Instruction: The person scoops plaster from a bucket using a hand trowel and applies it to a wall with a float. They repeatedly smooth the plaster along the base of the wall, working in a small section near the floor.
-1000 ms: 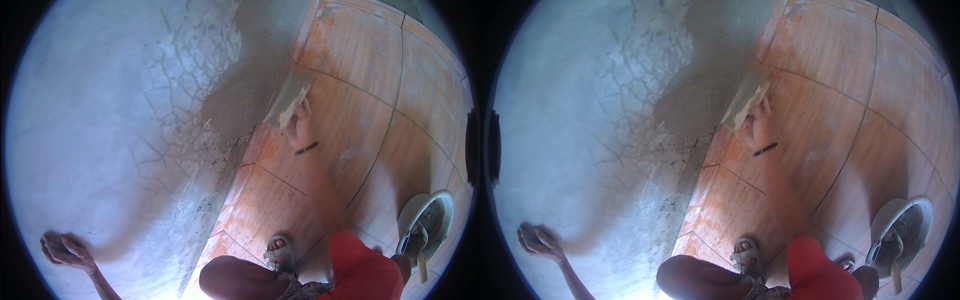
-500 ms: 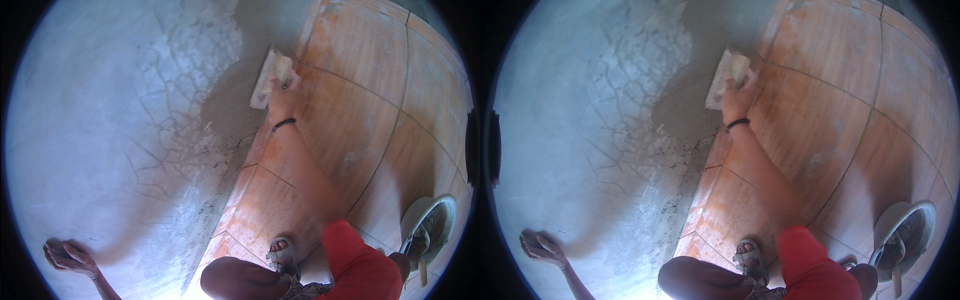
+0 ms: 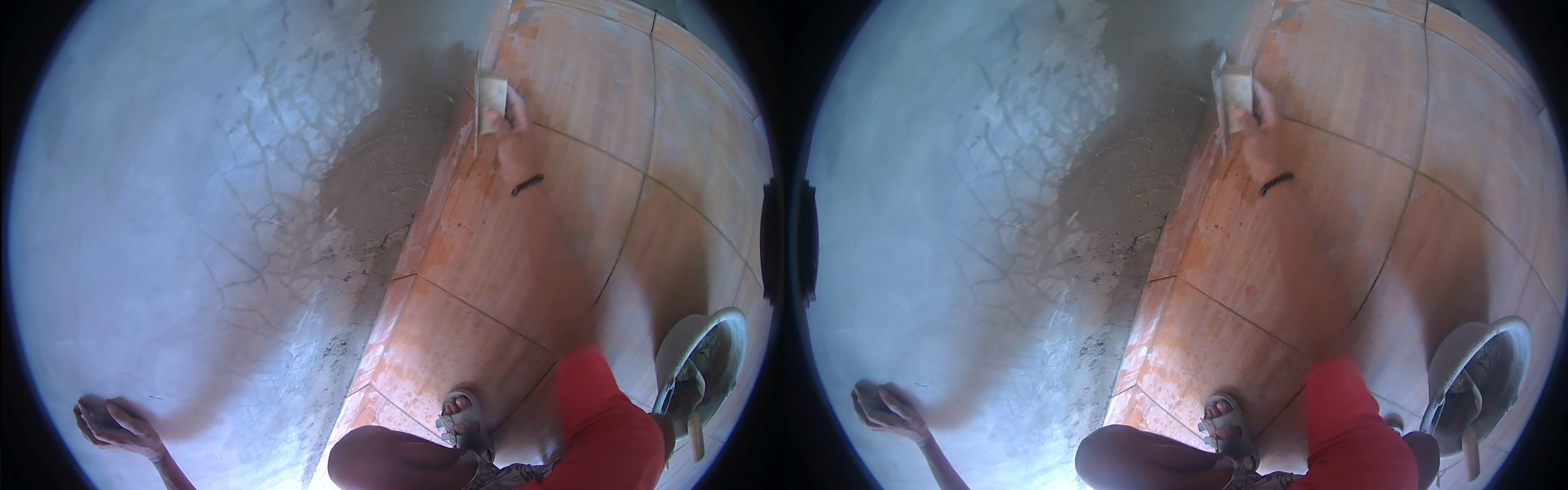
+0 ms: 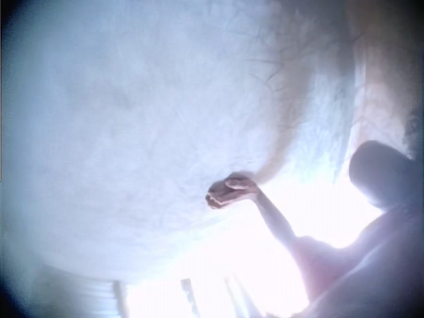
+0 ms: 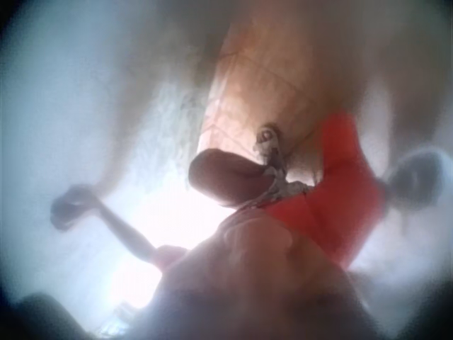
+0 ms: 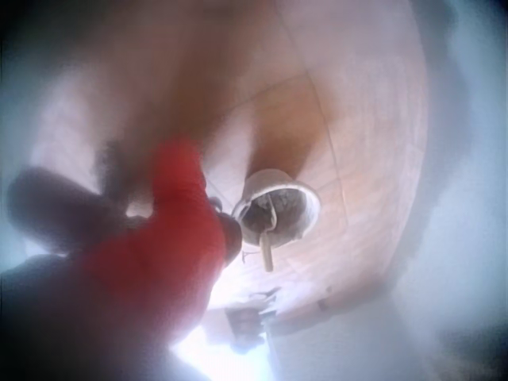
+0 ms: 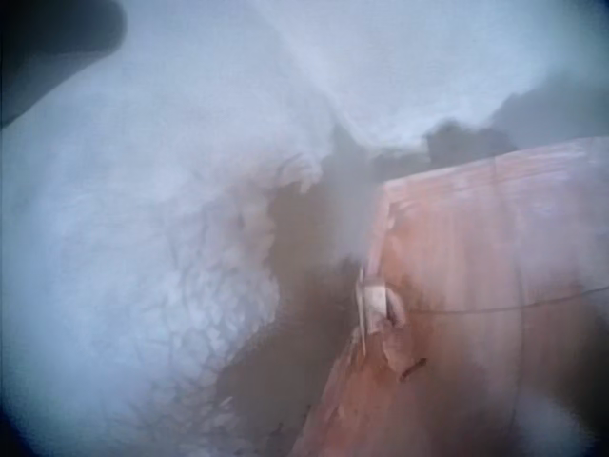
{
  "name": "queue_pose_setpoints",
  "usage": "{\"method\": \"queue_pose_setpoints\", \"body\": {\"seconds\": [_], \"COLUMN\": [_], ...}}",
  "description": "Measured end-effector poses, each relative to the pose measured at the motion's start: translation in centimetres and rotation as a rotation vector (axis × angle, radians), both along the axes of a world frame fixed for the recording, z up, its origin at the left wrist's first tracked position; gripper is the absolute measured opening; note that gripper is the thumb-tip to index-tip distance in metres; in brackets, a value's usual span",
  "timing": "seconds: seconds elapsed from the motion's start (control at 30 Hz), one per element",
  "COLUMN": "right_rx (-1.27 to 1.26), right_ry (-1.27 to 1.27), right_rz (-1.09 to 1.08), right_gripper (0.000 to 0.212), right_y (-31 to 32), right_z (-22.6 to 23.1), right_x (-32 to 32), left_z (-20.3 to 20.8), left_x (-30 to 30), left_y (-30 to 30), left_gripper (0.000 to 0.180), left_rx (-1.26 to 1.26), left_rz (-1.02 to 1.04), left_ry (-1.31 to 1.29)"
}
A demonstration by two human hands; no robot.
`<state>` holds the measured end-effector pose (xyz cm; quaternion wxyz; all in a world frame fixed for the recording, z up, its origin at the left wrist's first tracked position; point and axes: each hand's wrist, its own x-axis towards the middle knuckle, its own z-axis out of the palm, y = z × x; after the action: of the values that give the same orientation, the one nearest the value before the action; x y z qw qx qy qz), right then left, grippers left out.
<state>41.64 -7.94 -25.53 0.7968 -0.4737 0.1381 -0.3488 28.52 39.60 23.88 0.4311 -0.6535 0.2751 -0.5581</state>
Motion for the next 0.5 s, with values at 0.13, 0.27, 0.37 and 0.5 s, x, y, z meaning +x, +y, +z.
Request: {"method": "queue_pose_setpoints", "body": {"seconds": [0.13,0.27,0.37,0.5], "right_rx": [-0.021,-0.071,-0.189,-0.242], "right_ry": [-0.128,-0.070,0.010,0.051], "right_rz": [0.124,0.182,0.164,0.230], "right_gripper": [0.055,0.056,0.057,0.060], "right_y": [-2.3,-1.0,2.2,8.0], "right_z": [-1.9,-2.5,-2.4,-1.2], "right_x": [3.9,4.1,2.0,-2.0], "left_z": [-0.4,-0.7,-0.1,0.2], "left_x": [0.0,0.1,-0.2,-0.3], "left_y": [-0.9,-0.8,-1.0,0.1], "left_gripper": [0.036,0.036,0.036,0.036], "left_rx": [-0.039,-0.057,-0.091,-0.065], "left_rz": [-0.040,-0.031,-0.025,0.008], "left_ry": [0.070,0.081,0.075,0.083]}}
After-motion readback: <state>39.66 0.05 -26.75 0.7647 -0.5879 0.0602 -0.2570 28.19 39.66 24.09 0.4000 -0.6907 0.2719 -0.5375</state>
